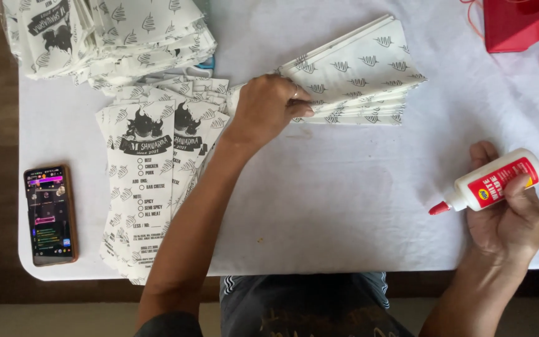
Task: The person assembles paper sleeves by hand by applying glue from a bottle to the edge of paper sheets and folding them into a triangular shape, stacking the finished sleeves one by one.
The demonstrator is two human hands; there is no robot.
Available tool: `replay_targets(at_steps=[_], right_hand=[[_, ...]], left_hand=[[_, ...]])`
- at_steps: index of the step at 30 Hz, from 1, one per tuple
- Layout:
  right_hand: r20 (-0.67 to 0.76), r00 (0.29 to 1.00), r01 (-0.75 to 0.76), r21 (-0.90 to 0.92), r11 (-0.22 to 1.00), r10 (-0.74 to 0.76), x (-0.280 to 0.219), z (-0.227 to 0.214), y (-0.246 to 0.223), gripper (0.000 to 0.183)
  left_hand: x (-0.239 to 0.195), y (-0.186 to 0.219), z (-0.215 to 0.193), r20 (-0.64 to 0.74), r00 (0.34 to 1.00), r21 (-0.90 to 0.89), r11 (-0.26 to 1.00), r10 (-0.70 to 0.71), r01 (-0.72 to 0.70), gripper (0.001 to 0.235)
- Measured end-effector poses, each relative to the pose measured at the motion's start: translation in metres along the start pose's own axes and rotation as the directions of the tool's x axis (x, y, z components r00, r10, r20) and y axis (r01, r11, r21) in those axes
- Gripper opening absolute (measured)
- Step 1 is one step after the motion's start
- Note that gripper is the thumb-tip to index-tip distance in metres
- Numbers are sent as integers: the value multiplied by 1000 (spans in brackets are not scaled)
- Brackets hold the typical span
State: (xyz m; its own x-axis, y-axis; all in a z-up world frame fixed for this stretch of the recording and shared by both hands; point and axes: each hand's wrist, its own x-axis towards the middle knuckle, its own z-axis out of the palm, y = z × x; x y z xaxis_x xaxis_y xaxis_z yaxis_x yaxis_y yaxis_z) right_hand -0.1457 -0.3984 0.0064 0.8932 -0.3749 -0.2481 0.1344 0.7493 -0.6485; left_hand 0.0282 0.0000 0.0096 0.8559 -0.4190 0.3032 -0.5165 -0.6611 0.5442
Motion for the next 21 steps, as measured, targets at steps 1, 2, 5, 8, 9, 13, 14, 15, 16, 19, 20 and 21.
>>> replay_targets(at_steps=[1, 2, 5, 8, 9, 13, 14, 15, 16, 19, 20, 21], right_hand=[[-2, 1000, -5, -42, 999, 5, -1, -1, -1, 76], [-2, 1000, -3, -41, 999, 3, 0, 0, -1, 76], [16, 1000, -4, 26, 1000, 4, -1, 0, -1, 74], [3, 1000, 1, 34, 999, -1, -1, 1, -1, 74], [16, 1000, -4, 11, 1000, 4, -1, 1, -1, 75], [-8, 1000, 16, 8, 1000, -16, -3, 5, 1, 73], [-8, 1000, 18, 8, 1000, -18, -2, 5, 1, 73], [-13, 1000, 22, -1, 1000, -22, -2, 5, 1, 76], [-17, 1000, 26, -10, 1000, -26, -2, 4, 1, 79], [12, 1000, 4, -13, 1000, -4, -5, 9, 0, 77], [12, 1000, 4, -13, 1000, -4, -5, 8, 0, 77], [19, 1000, -2, -4, 1000, 2, -5, 8, 0, 73]], left_hand=[[2, -1, -4, 13, 1000, -107, 994, -17, 19, 24], [2, -1, -7, 13, 1000, -108, 994, -16, 17, 24], [4, 3, -14, 51, 997, -160, 985, -51, 59, 24], [7, 8, -22, 139, 975, -224, 953, -176, 204, 24], [8, 6, -21, 145, 973, -230, 950, -181, 211, 24], [8, 5, -19, 152, 976, -180, 966, -158, 185, 34], [7, 5, -18, 152, 976, -180, 966, -156, 183, 34], [6, 4, -16, 133, 982, -158, 975, -136, 156, 28], [5, 3, -15, 115, 987, -136, 982, -114, 130, 23], [5, 0, -14, 82, 996, -136, 990, -36, 47, 21], [5, 0, -14, 82, 996, -136, 990, -36, 47, 21], [5, 0, -15, 57, 998, -136, 991, 12, -4, 8]])
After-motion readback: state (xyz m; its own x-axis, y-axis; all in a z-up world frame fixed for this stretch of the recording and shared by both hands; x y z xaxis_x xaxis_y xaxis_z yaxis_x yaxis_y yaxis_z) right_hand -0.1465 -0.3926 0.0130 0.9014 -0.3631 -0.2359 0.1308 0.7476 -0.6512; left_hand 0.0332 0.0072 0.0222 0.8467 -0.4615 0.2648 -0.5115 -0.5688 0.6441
